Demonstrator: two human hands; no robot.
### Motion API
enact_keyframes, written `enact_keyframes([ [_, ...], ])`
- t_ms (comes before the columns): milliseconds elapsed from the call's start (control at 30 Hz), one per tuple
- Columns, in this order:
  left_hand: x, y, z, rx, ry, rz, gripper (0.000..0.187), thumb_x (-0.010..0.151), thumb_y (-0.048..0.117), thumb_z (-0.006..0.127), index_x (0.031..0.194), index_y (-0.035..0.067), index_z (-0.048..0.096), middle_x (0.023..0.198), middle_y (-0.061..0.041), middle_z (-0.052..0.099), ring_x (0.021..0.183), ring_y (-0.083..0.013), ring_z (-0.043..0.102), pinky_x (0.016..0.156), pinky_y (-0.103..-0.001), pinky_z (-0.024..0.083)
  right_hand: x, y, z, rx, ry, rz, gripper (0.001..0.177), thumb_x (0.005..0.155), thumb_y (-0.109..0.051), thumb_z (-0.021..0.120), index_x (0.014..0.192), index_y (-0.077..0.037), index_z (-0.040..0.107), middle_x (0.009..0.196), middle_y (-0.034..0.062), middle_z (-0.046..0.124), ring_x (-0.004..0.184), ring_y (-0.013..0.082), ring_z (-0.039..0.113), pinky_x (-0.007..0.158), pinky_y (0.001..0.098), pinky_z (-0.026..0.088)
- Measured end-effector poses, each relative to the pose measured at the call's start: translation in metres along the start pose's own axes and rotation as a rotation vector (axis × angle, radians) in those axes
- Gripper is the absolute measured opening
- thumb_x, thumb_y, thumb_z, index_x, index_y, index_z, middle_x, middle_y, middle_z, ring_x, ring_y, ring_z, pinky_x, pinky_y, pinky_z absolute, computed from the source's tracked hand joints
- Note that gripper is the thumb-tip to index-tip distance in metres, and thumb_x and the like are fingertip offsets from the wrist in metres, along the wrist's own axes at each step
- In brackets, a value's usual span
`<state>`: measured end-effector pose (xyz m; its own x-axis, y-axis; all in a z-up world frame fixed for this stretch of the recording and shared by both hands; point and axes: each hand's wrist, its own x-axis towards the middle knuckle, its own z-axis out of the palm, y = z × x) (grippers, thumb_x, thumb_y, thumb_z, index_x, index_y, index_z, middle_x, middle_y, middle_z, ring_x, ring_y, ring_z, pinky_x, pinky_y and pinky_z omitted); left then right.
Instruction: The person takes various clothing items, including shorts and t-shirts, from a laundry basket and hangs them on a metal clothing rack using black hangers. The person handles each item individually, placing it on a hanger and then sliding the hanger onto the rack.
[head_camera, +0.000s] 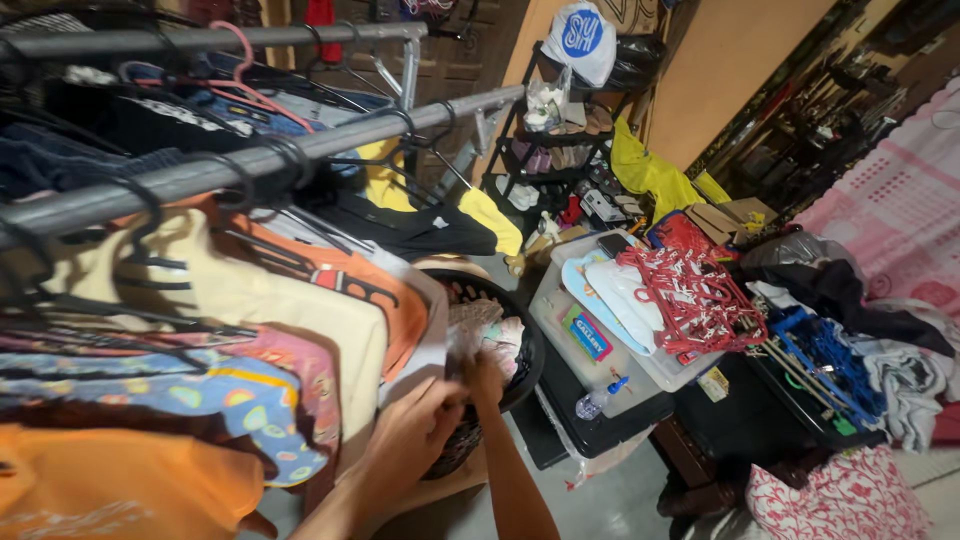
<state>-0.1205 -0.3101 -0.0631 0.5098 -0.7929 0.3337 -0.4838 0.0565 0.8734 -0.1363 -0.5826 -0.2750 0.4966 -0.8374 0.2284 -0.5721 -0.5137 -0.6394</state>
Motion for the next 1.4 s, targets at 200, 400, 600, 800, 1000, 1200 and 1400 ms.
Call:
enact_keyframes([
  [200,0.065,-0.093,0.076,0.008,0.127,0.118,0.036,0.088,0.008,0.065,0.124,0.004,0.062,0.112,-0.023,0.065,0.105,-0.0438,0.063,0.088,-0.047,0.051,0.004,0.024,-0.031,0.567,0.003,-0.035,0.032,0.102,-0.033,0.062,0.100,-0.001,0.066,0.086,0.0094,0.067,0.080,0.0173,0.059,0.072,0.0346,0.051],
  [400,0.125,-0.183,0.117,-0.029,0.042,-0.327,0.060,0.092,0.025,0.068,0.145,0.003,0.047,0.125,-0.028,0.066,0.115,-0.0425,0.064,0.097,-0.043,0.051,-0.022,-0.016,-0.081,0.946,-0.111,-0.004,0.012,0.101,-0.019,0.062,0.103,-0.007,0.064,0.087,0.0002,0.061,0.073,0.0086,0.055,0.063,0.0253,0.045],
  [600,0.158,-0.164,0.115,-0.534,-0.165,-0.394,0.060,0.095,0.048,0.066,0.133,0.001,0.067,0.120,-0.015,0.071,0.104,-0.0228,0.066,0.089,-0.035,0.052,-0.030,-0.032,-0.114,0.830,-0.123,-0.338,0.013,0.093,-0.009,0.072,0.096,-0.003,0.061,0.128,0.0015,0.055,0.096,0.0093,0.060,0.067,0.0256,0.048],
  [800,0.170,-0.055,0.083,-0.408,-0.153,-0.222,0.044,0.099,0.037,0.062,0.121,0.000,0.069,0.105,-0.013,0.076,0.090,-0.0171,0.069,0.081,-0.032,0.055,-0.029,0.013,-0.120,1.095,0.016,-0.028,0.032,0.100,-0.009,0.069,0.130,0.002,0.067,0.129,0.0231,0.062,0.110,0.0212,0.065,0.095,0.0318,0.052],
  [1000,0.177,0.021,0.024,-0.914,-0.240,-0.237,0.048,0.103,0.038,0.051,0.127,0.000,0.067,0.111,-0.012,0.076,0.095,-0.0175,0.073,0.081,-0.028,0.059,0.001,0.039,-0.144,1.336,-0.124,0.023,0.066,0.097,-0.024,0.061,0.156,-0.007,0.037,0.150,0.0117,0.050,0.133,0.0241,0.053,0.111,0.0402,0.042],
  [1200,0.136,0.045,-0.013,-1.008,-0.206,-0.209,0.050,0.103,0.033,0.048,0.129,-0.007,0.061,0.110,-0.016,0.075,0.091,-0.0208,0.073,0.078,-0.033,0.059,0.034,0.086,-0.132,1.674,-0.483,0.085,0.080,0.095,-0.051,0.059,0.156,-0.004,0.037,0.155,0.0169,0.047,0.138,0.0346,0.050,0.113,0.0507,0.041],
  [1400,0.072,0.021,-0.059,-1.029,-0.127,-0.139,0.051,0.097,0.024,0.052,0.136,-0.008,0.056,0.119,-0.012,0.073,0.104,-0.0173,0.071,0.090,-0.032,0.056,0.060,0.010,-0.134,1.491,-0.604,-0.105,0.064,0.096,-0.032,0.065,0.148,-0.004,0.040,0.146,0.0128,0.048,0.132,0.0280,0.051,0.110,0.0448,0.043],
])
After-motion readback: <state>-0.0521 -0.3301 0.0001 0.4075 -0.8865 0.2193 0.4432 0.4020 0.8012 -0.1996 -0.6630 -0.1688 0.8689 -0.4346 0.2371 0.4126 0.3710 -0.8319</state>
